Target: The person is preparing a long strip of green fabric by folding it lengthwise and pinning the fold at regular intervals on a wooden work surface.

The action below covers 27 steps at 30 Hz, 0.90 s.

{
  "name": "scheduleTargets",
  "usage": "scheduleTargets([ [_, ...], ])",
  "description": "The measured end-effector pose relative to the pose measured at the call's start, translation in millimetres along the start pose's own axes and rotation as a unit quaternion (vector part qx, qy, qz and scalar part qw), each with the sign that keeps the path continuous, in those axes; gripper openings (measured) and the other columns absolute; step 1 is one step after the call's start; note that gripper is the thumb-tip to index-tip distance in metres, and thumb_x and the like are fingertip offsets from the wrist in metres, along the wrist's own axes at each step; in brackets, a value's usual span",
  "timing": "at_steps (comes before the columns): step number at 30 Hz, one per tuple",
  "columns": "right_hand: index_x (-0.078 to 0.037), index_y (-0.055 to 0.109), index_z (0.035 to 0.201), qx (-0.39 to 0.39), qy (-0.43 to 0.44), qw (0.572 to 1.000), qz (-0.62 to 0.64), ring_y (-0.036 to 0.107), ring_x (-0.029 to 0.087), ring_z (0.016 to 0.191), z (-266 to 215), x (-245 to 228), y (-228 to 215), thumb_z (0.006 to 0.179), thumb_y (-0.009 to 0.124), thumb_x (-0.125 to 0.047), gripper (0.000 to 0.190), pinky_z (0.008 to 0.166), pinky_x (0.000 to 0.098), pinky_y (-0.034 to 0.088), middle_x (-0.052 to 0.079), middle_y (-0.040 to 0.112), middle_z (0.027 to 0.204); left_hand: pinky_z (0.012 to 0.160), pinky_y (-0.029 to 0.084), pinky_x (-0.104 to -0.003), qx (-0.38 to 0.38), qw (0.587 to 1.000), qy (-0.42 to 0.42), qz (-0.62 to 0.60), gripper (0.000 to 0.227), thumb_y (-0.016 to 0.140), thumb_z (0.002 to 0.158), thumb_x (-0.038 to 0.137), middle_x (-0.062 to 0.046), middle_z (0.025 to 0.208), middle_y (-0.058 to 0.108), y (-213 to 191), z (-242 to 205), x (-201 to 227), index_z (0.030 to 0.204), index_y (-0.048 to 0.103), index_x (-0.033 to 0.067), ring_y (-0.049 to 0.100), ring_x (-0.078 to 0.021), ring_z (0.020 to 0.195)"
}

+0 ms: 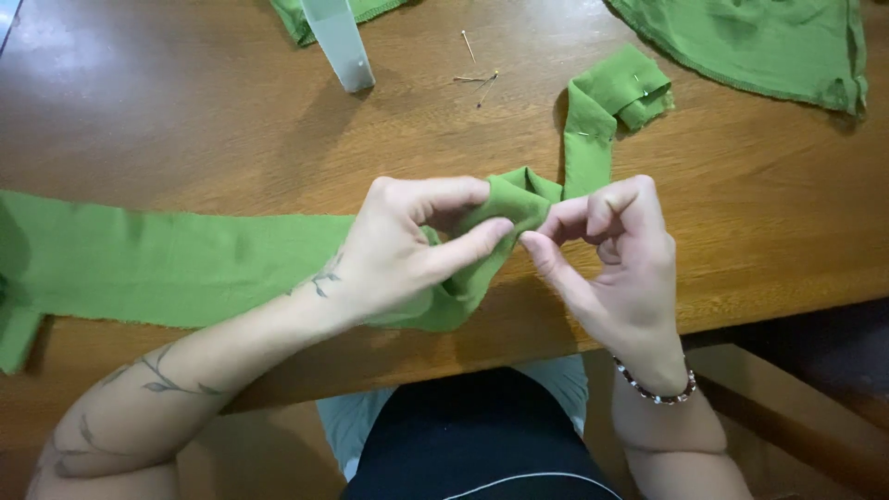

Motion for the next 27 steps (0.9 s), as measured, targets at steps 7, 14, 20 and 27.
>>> scheduleTargets([
  [7,-0.009,0.029,0.094,-0.009,-0.029,0.999,0.042,0.064,0.02,0.084,-1.0,-1.7,-1.4,0.093,0.068,-0.001,0.041,0.081,0.0262,0.049,0.015,0.06,0.086,0.064,0.048,-0.017,-0.047,0.954,-0.153,-0.255,0.015,0.065,0.097,0.021,0.006,0.08,0.067,13.9,-0.7,-33.8,0.09,0.069,0.0084,0.061,-0.001,0.072],
  [14,-0.012,0.029,0.095,0.003,0.013,0.994,0.112,0.063,0.017,0.08,0.1,10.1,-1.4,0.089,0.072,-0.001,0.044,0.075,0.0244,0.052,0.015,0.063,0.085,0.055,0.031,-0.019,-0.078,0.935,-0.186,-0.291,0.026,0.064,0.096,0.027,0.01,0.065,0.049,21.4,-3.2,-32.9,0.075,0.061,0.0127,0.042,-0.0002,0.06],
  [20,-0.014,0.034,0.106,-0.001,0.083,0.977,0.198,0.063,0.012,0.073,-1.7,37.9,0.2,0.08,0.079,-0.009,0.053,0.068,0.0205,0.054,0.013,0.064,0.082,0.061,0.034,-0.018,-0.088,0.932,-0.186,-0.298,0.019,0.066,0.096,0.025,0.011,0.073,0.054,26.2,-5.7,-35.5,0.084,0.069,0.0103,0.045,-0.0001,0.067],
  [27,-0.007,0.007,0.16,-0.161,0.112,0.914,0.356,0.072,0.026,0.104,-4.0,25.8,24.8,0.088,0.068,-0.063,0.109,0.092,0.0416,0.064,0.016,0.068,0.122,0.071,0.049,-0.02,-0.098,0.945,-0.157,-0.268,0.017,0.063,0.098,0.022,0.005,0.082,0.067,22.3,-4.2,-24.6,0.092,0.07,0.0074,0.06,-0.0027,0.075],
])
Point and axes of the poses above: each hand's wrist, its own z-axis towards the middle knuckle, its own y-axis out of the palm, x = y × z, the point moved 9 cm from there along z, towards the middle knuckle
